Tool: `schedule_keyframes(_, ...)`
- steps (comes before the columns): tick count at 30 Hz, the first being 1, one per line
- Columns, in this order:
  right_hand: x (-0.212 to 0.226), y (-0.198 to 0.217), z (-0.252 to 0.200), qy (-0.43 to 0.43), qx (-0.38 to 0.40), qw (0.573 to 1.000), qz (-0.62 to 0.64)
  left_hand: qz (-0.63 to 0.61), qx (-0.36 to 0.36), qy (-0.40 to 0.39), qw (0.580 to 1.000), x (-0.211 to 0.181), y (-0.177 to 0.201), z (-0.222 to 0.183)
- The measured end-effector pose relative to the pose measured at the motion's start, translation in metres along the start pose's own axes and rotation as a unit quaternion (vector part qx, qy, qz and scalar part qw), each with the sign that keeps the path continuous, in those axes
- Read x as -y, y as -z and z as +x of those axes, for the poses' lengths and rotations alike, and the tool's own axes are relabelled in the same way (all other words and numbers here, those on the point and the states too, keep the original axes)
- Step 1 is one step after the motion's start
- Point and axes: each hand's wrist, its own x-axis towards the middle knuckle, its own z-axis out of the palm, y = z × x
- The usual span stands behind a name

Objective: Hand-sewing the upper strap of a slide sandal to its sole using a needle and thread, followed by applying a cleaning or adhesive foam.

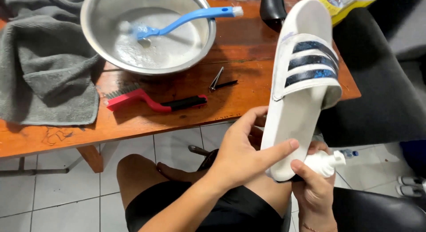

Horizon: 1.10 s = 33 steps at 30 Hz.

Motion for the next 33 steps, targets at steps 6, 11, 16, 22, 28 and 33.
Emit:
schedule_keyframes(6, -0.004, 0.001, -0.012, 0.063, -0.043, 0.988, -0.136, 0.038, -0.042, -0.024, 0.998, 0.014, -0.005, 0.009)
schedule_keyframes(11, -0.006, 0.019, -0.005, 0.091, 0.051, 0.993, -0.053, -0.16, 0.073, -0.073, 0.982, 0.05, 0.003, 0.024)
schedule_keyframes(16, 0.006, 0.013, -0.002, 0.1, 0.05, 0.99, -0.09, -0.242, 0.109, -0.033, 0.964, 0.072, 0.009, 0.027)
schedule_keyframes(22, 0.014, 0.003, 0.002, 0.113, 0.103, 0.986, -0.074, -0.28, 0.098, 0.093, 0.95, 0.067, 0.005, 0.026)
schedule_keyframes(28, 0.03, -0.021, -0.003, 0.123, 0.105, 0.982, -0.097, -0.336, 0.179, 0.133, 0.915, 0.079, 0.006, 0.029)
schedule_keyframes(33, 0.046, -0.049, -0.006, 0.146, 0.141, 0.969, -0.139, -0.349, 0.214, 0.144, 0.901, 0.092, 0.009, 0.034)
